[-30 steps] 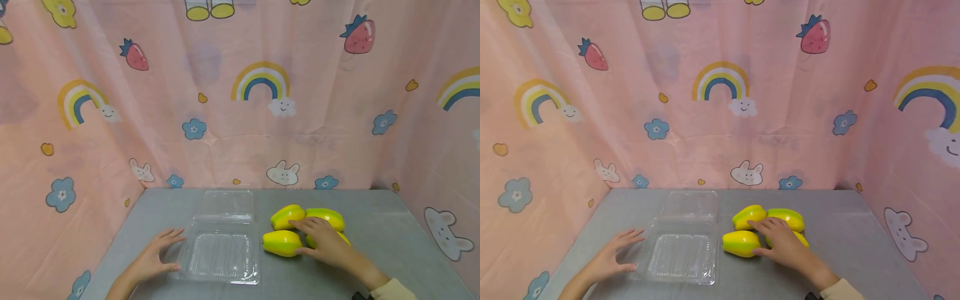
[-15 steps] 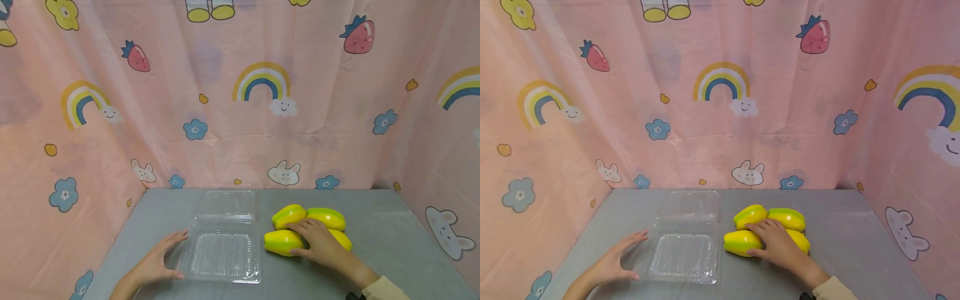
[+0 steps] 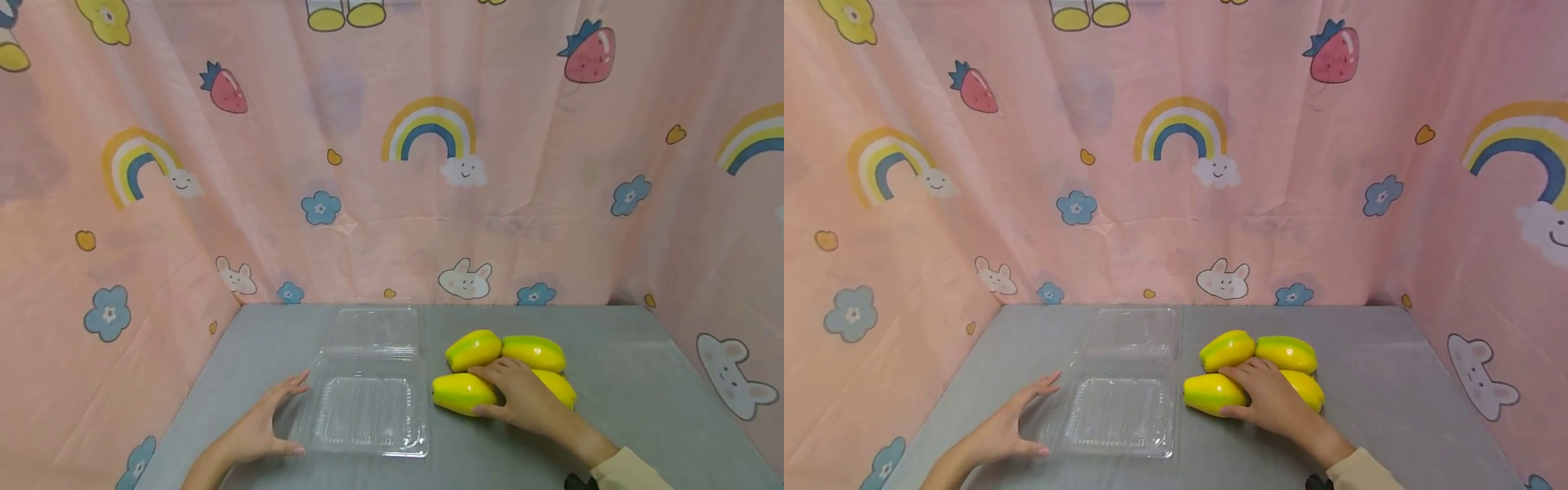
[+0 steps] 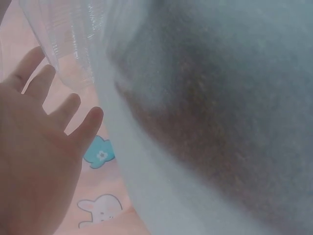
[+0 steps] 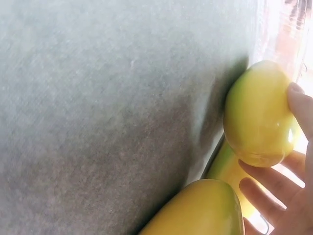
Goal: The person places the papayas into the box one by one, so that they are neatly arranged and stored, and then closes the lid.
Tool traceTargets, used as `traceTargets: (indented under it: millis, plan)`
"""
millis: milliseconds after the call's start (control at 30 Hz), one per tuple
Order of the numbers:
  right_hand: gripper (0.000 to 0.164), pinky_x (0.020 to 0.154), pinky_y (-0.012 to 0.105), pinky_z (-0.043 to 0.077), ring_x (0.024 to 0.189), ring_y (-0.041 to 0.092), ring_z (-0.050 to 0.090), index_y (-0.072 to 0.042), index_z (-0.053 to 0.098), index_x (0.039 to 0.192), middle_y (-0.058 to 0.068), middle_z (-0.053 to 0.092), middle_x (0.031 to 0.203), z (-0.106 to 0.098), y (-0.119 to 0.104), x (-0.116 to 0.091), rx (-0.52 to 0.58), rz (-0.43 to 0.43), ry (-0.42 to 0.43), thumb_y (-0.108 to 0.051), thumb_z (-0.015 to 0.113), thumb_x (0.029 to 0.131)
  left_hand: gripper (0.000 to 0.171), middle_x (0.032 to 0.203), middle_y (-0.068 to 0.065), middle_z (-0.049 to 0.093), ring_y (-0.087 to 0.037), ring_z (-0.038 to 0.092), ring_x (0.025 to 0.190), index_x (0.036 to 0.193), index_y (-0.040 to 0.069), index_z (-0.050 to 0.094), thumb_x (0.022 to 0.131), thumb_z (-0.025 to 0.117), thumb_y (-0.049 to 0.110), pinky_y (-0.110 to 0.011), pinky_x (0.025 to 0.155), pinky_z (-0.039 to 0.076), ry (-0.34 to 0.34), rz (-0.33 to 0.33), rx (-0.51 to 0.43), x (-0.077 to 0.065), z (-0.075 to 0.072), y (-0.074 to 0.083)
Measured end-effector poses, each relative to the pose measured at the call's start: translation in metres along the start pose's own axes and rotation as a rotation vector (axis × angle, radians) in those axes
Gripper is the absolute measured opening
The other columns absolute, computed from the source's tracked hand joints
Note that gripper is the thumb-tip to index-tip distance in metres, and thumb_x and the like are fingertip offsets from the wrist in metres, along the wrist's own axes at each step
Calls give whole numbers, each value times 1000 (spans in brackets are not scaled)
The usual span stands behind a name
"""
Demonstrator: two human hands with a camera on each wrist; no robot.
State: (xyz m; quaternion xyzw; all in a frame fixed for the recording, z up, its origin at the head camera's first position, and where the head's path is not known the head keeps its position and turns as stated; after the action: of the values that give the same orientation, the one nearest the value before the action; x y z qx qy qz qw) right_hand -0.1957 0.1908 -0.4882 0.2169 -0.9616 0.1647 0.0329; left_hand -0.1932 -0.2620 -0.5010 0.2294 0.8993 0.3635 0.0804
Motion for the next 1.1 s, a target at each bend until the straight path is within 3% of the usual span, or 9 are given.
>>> traceTargets:
  millis: [233,567,1100]
  plan:
    - [73,106,51,45,118,21,58,-19,63,131,-7,69,123,1,1,-2,4,5,14,-71,64,79,99,164,-1,31,-46,22,149,146,19,45,63,90,48,-76,108,27,28,-12,23,0,2,-3]
    - [78,101,48,49,113,19,60,-20,65,129,-6,69,122,-1,2,-6,4,11,53,-79,58,77,93,162,-2,35,-40,30,148,141,18,53,62,89,50,-72,109,32,78,19,58,-3,3,-1]
    - [77,100,49,50,112,18,60,-22,64,129,-6,69,122,-16,3,-11,16,31,78,-77,61,76,97,161,3,37,-31,38,145,145,23,48,62,87,54,-64,108,40,110,33,134,-4,4,2]
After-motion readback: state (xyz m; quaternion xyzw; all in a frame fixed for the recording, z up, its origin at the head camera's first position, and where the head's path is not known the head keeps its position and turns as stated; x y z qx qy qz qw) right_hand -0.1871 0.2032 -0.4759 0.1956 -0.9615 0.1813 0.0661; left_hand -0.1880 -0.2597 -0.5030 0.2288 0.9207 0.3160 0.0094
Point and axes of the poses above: each hand's wrist, its own x-axis towards the middle knuckle, its own z-axis out of the palm, y = z × x, the point moved 4 cm from there along x, towards the middle knuckle
